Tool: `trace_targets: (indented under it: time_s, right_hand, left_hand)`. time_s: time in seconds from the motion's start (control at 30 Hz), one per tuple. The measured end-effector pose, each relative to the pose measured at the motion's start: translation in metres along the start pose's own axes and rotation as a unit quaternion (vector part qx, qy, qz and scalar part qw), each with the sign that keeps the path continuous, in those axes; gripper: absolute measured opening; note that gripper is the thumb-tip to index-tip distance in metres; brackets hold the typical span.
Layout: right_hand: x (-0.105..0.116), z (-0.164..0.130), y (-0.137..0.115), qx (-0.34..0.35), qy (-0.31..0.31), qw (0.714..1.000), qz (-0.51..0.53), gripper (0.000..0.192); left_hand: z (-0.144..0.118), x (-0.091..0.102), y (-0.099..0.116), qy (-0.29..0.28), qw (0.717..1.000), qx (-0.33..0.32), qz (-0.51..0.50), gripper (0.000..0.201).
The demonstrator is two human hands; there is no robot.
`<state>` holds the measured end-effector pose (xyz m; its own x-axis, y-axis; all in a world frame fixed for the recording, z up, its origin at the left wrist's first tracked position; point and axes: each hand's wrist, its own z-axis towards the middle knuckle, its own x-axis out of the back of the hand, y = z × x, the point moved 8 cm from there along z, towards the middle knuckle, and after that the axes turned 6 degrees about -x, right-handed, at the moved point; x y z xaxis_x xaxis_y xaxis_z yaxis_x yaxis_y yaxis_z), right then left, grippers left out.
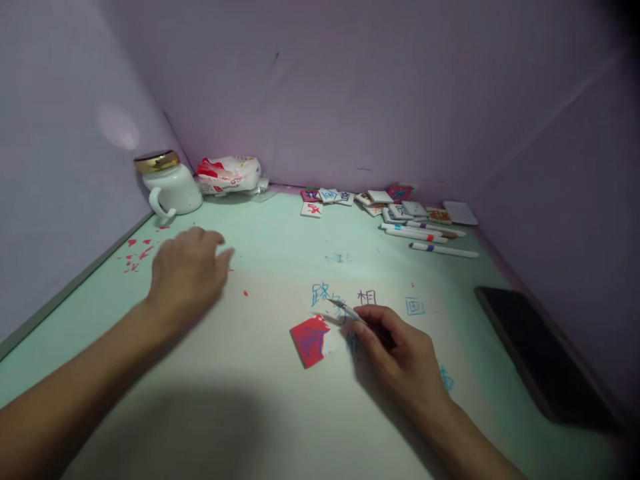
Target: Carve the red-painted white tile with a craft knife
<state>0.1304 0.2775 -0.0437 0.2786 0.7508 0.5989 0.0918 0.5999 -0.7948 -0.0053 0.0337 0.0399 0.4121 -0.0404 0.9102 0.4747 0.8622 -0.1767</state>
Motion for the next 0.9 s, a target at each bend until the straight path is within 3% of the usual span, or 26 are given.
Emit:
trace_targets:
  time_s: [0.13, 0.23, 0.43, 0.7, 0.9]
  right_hand:
    - [0.001, -0.004, -0.01, 0.059, 0.036, 0.992, -0.106, 0.02]
    - [0.003, -0.009, -0.021, 0.111, 0.058, 0.979, -0.158, 0.022]
    - [0.003, -0.011, -0.024, 0.099, 0.057, 0.972, -0.208, 0.027]
    - [0.002, -0.012, -0.018, 0.069, 0.026, 0.975, -0.211, 0.031]
    - [0.004, -0.012, -0.014, 0.035, 0.031, 0.985, -0.164, 0.028]
  left_hand:
    - [-0.043, 0.018, 0.086, -0.022, 0.967, -0.155, -0.202, 0.021]
    - [-0.065, 0.017, 0.12, -0.028, 0.959, -0.139, -0.246, 0.018]
    - [-0.07, 0.001, 0.122, -0.016, 0.946, -0.116, -0.302, 0.024]
    - [-0.074, 0.001, 0.124, -0.021, 0.921, -0.109, -0.374, 0.03]
    - [-0.073, -0.001, 0.128, -0.029, 0.919, -0.105, -0.379, 0.04]
